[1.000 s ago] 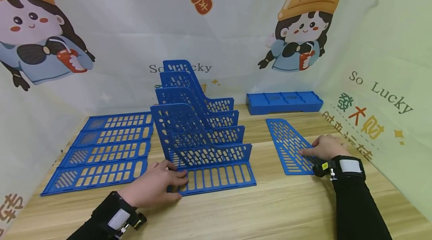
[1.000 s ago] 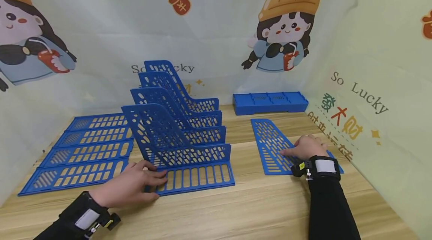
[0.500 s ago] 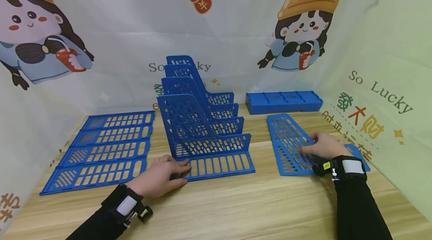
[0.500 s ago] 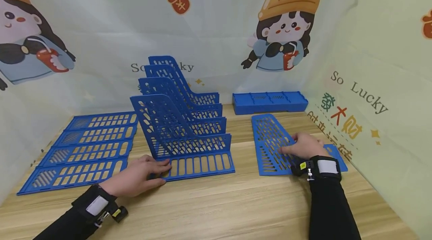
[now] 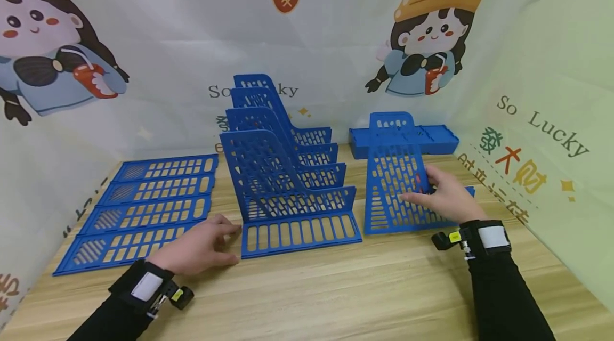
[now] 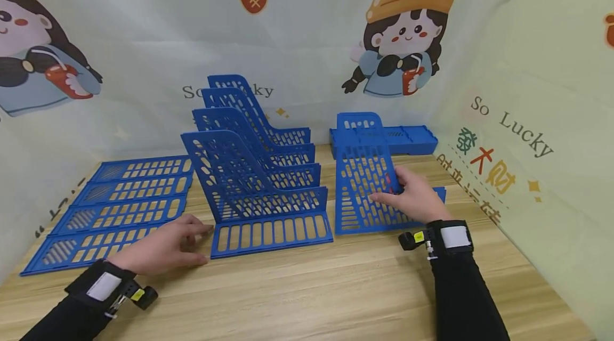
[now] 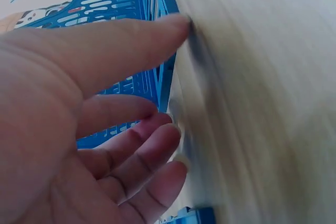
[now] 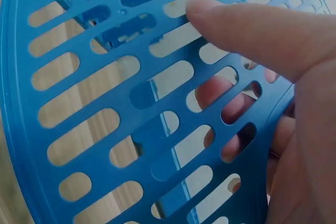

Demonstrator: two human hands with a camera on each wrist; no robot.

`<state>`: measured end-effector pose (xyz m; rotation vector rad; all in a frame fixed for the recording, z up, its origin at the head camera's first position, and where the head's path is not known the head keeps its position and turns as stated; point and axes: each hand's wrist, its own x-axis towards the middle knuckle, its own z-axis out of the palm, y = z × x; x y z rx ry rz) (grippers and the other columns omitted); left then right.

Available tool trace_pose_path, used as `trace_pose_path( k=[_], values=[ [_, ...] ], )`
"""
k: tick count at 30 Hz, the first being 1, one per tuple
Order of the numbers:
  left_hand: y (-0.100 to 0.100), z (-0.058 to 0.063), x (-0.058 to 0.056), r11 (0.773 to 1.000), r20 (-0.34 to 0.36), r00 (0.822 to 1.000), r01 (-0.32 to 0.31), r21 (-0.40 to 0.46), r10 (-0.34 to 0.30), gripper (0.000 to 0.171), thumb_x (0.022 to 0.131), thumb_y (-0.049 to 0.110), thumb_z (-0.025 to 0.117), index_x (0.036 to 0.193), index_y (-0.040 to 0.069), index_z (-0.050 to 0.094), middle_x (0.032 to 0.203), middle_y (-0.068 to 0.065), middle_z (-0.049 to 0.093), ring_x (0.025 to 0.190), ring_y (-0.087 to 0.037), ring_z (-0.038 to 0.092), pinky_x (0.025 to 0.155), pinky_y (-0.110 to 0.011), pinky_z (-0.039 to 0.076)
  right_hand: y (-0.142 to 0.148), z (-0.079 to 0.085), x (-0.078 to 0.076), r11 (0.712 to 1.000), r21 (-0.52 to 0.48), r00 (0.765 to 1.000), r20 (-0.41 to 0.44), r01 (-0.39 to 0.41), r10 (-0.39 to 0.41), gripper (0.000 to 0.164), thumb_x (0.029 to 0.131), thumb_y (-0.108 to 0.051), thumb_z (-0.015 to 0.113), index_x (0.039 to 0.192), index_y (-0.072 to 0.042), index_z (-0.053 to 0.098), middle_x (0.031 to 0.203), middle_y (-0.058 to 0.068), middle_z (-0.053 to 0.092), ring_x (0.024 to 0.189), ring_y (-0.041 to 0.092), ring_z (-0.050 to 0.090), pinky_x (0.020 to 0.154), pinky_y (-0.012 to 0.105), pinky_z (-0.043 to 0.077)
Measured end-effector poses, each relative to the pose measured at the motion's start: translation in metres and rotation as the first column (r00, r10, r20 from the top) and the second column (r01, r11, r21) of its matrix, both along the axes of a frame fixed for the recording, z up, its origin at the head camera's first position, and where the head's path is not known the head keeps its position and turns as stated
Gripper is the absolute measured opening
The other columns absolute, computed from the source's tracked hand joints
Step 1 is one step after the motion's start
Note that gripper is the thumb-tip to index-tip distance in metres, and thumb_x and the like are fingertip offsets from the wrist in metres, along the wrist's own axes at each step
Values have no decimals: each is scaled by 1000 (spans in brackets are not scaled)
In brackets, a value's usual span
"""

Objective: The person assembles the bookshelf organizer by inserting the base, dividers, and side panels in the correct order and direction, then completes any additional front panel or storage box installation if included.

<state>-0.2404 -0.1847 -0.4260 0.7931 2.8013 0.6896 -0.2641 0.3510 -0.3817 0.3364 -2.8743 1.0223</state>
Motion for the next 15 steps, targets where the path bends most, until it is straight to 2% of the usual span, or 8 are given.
trace_pose_path(
  k=[3, 7, 9, 11, 15],
  values=[
    [0, -2, 0, 999, 27, 999, -27, 26, 26, 74, 90, 35, 93, 147, -4, 66, 118, -6, 63, 90, -14, 53, 70, -25, 47, -7, -3, -2, 1000, 3, 1000, -8, -19, 19, 60, 100, -38, 83, 144, -4, 61, 130, 20, 76, 120, 36, 71, 91, 40, 57],
    [1, -4, 0, 998, 34, 999, -40, 38, 39, 76, 89, 35, 93, 148, -4, 66, 115, -5, 60, 89, -15, 52, 68, -24, 45, -12, -7, -4, 999, 9, 999, 0, -41, 41, 62, 100, -39, 83, 148, -6, 60, 130, 19, 76, 124, 39, 71, 96, 50, 61],
    [3, -5, -1, 999, 20, 999, -40, 38, 39, 76, 89, 36, 94, 147, -5, 66, 113, -5, 60, 88, -14, 52, 68, -24, 44, -12, -7, -3, 998, 11, 998, 4, -55, 55, 58, 101, -38, 82, 145, -8, 61, 130, 17, 77, 131, 42, 69, 101, 56, 60],
    [4, -6, -2, 998, 5, 999, -43, 36, 43, 75, 89, 37, 93, 146, -4, 67, 112, -3, 60, 87, -13, 51, 68, -24, 43, -10, -4, 0, 997, -3, 997, 20, -76, 76, 46, 102, -34, 82, 136, -9, 65, 126, 13, 78, 129, 42, 70, 99, 54, 60],
    [8, -7, -4, 998, -3, 999, -44, 44, 44, 69, 88, 37, 93, 143, 1, 72, 107, 0, 59, 85, -13, 48, 67, -25, 40, -6, 4, 7, 994, -41, 990, 93, -101, 105, 20, 101, -24, 82, 111, -9, 73, 110, 6, 82, 110, 28, 75, 90, 37, 57]
  ],
)
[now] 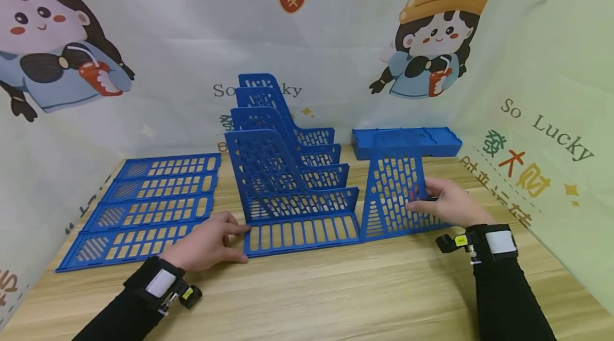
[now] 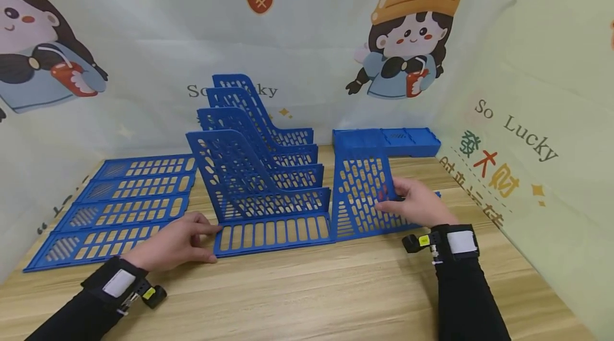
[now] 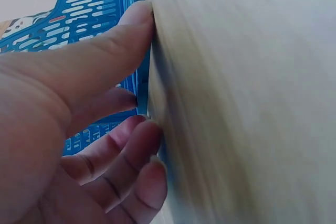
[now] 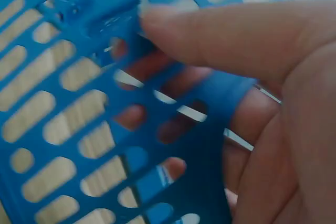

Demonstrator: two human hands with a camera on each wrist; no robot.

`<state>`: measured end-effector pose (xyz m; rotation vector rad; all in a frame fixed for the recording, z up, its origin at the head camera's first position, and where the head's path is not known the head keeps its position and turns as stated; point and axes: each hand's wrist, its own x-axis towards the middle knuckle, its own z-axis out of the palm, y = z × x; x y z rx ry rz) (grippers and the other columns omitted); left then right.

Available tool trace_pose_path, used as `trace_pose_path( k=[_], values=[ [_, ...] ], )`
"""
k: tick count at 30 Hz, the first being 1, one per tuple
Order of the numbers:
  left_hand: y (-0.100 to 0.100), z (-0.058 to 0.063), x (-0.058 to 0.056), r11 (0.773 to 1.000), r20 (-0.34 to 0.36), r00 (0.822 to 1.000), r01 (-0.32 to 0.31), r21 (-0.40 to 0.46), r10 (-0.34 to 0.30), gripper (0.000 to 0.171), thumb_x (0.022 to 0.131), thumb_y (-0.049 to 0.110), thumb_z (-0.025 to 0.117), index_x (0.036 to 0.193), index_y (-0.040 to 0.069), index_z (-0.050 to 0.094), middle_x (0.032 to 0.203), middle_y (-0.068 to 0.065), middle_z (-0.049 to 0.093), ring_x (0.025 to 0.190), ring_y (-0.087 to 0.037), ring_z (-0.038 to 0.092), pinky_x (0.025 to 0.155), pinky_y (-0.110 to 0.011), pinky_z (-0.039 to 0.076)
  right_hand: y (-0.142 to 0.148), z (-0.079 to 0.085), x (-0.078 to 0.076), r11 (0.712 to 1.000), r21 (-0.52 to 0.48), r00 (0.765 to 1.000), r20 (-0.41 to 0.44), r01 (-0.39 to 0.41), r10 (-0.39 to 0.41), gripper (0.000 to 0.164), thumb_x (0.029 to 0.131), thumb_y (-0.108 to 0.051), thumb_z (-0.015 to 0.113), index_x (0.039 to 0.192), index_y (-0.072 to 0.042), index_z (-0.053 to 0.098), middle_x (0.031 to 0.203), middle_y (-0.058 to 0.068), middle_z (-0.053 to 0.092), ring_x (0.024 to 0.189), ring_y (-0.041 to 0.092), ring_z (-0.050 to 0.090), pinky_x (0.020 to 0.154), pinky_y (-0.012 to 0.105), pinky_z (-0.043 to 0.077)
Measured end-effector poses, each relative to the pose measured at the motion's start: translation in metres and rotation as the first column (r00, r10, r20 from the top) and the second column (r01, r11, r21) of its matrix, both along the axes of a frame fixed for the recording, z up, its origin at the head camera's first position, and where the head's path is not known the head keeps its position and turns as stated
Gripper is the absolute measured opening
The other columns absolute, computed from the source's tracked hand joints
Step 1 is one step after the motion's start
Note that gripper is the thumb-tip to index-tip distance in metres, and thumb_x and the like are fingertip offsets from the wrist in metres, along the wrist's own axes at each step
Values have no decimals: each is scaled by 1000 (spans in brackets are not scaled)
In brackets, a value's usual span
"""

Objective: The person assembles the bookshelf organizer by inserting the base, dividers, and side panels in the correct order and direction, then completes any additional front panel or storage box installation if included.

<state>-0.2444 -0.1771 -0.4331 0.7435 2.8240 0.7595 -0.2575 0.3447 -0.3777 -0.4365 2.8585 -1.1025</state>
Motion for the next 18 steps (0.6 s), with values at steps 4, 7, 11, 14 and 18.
trace_pose_path(
  k=[4, 7, 11, 14, 18],
  values=[
    [3, 2, 0, 1000, 2, 1000, 3, 5, -3, 65, 87, 36, 94, 139, 3, 75, 104, 1, 59, 85, -14, 45, 66, -26, 36, -7, 6, 3, 999, -1, 998, 48, -46, 46, 12, 100, -24, 82, 102, -12, 83, 101, 3, 85, 97, 15, 74, 82, 27, 56],
    [5, 3, 0, 1000, 2, 1000, 3, 2, -3, 65, 85, 37, 94, 137, 3, 75, 104, 0, 59, 86, -15, 44, 66, -26, 34, -25, 6, 4, 994, 10, 994, 29, -108, 108, 10, 100, -24, 83, 100, -15, 86, 100, 1, 86, 91, 11, 73, 76, 24, 55],
    [6, 3, 0, 1000, 4, 1000, -4, -13, 4, 65, 85, 37, 94, 137, 4, 76, 104, 0, 58, 87, -15, 44, 66, -26, 33, -71, 1, 7, 986, -7, 986, -9, -168, 168, 7, 99, -23, 84, 97, -17, 87, 95, 1, 86, 73, 8, 62, 61, 21, 41],
    [7, 2, -1, 1000, 3, 1000, -6, -23, 6, 65, 84, 38, 93, 137, 4, 76, 105, 0, 58, 87, -15, 44, 66, -26, 33, -110, -7, 13, 978, 0, 975, -83, -206, 206, 7, 100, -24, 82, 98, -19, 87, 92, -1, 85, 61, 4, 48, 55, 21, 32],
    [5, 2, -1, 1000, 3, 1000, 6, -25, -5, 67, 86, 41, 93, 138, 4, 75, 106, 0, 58, 88, -15, 44, 67, -26, 34, -141, -13, 19, 966, 78, 945, -204, -245, 256, 10, 103, -26, 79, 105, -17, 83, 90, -3, 84, 57, -1, 47, 52, 21, 36]
  ],
)
